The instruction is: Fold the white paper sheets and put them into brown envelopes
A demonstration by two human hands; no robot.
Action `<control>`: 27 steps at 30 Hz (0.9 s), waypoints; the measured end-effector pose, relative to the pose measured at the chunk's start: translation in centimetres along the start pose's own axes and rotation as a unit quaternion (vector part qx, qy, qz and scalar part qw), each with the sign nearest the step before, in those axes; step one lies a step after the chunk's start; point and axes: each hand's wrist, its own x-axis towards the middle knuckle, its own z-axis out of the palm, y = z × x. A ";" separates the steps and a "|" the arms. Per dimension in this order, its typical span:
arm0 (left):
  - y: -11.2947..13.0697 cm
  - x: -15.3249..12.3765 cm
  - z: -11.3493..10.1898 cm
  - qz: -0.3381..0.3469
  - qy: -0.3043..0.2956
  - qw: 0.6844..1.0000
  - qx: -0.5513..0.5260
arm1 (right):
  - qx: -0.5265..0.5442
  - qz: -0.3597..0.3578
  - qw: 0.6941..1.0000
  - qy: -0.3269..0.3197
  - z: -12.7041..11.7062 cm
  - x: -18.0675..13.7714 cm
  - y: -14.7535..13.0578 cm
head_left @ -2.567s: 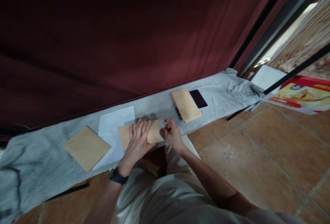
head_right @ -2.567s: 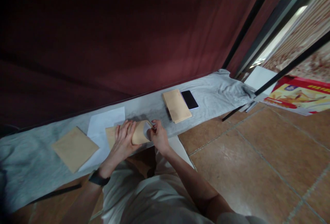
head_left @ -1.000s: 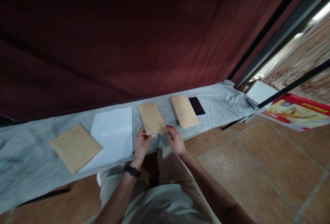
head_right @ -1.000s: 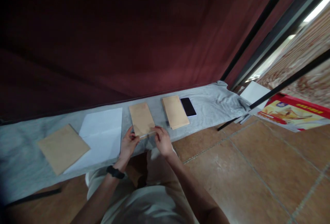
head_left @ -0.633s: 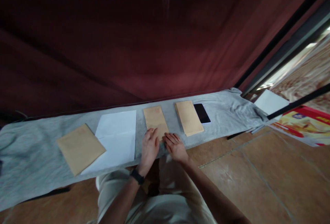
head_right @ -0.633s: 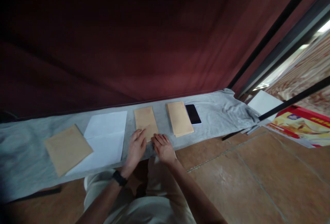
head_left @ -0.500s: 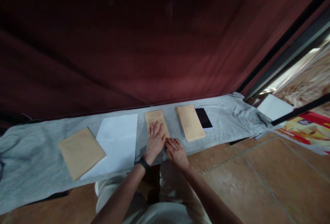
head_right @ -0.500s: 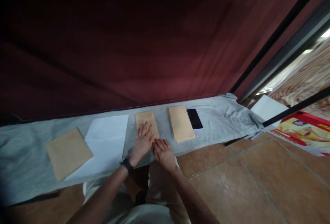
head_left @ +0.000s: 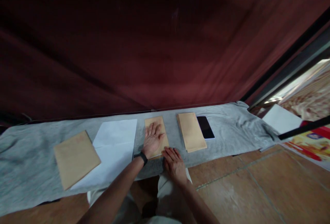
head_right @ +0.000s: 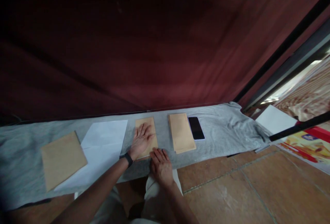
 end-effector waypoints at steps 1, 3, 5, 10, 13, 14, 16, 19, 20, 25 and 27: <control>0.0 0.4 0.0 0.010 0.002 1.000 -0.003 | -0.001 0.001 1.000 0.001 0.0 0.0 0.0; 0.1 1.4 0.2 0.027 0.005 1.000 -0.014 | -0.002 0.004 1.000 0.000 0.0 0.0 0.0; 0.2 2.2 0.3 0.031 0.009 0.999 -0.025 | -0.002 0.009 1.000 -0.004 0.0 0.0 -0.1; 0.5 1.2 0.4 0.041 0.016 0.998 -0.044 | 0.005 0.012 1.000 -0.017 -0.1 0.0 0.0; 0.4 -2.1 0.2 0.077 0.017 0.995 -0.056 | 0.005 0.003 1.000 -0.018 -0.3 -0.1 0.0; 0.3 -3.6 0.1 0.090 0.015 0.994 -0.061 | 0.007 0.001 1.000 -0.016 -0.4 -0.1 -0.1; 0.0 -6.8 -0.3 0.109 0.009 0.991 -0.074 | 0.014 0.000 1.000 -0.013 -0.6 -0.2 -0.1; -0.7 -11.1 -1.2 0.119 0.000 0.987 -0.106 | 0.032 0.008 0.999 -0.011 -0.6 -0.1 0.1; -0.9 -12.1 -1.4 0.117 0.000 0.986 -0.120 | 0.040 0.010 0.999 -0.011 -0.5 0.0 0.2; -1.4 -13.3 -2.1 0.077 0.026 0.981 -0.177 | 0.063 0.042 0.997 0.003 -0.2 0.5 0.6; -1.1 -12.8 -2.1 0.053 0.038 0.981 -0.183 | 0.053 0.060 0.997 0.005 -0.1 0.7 0.4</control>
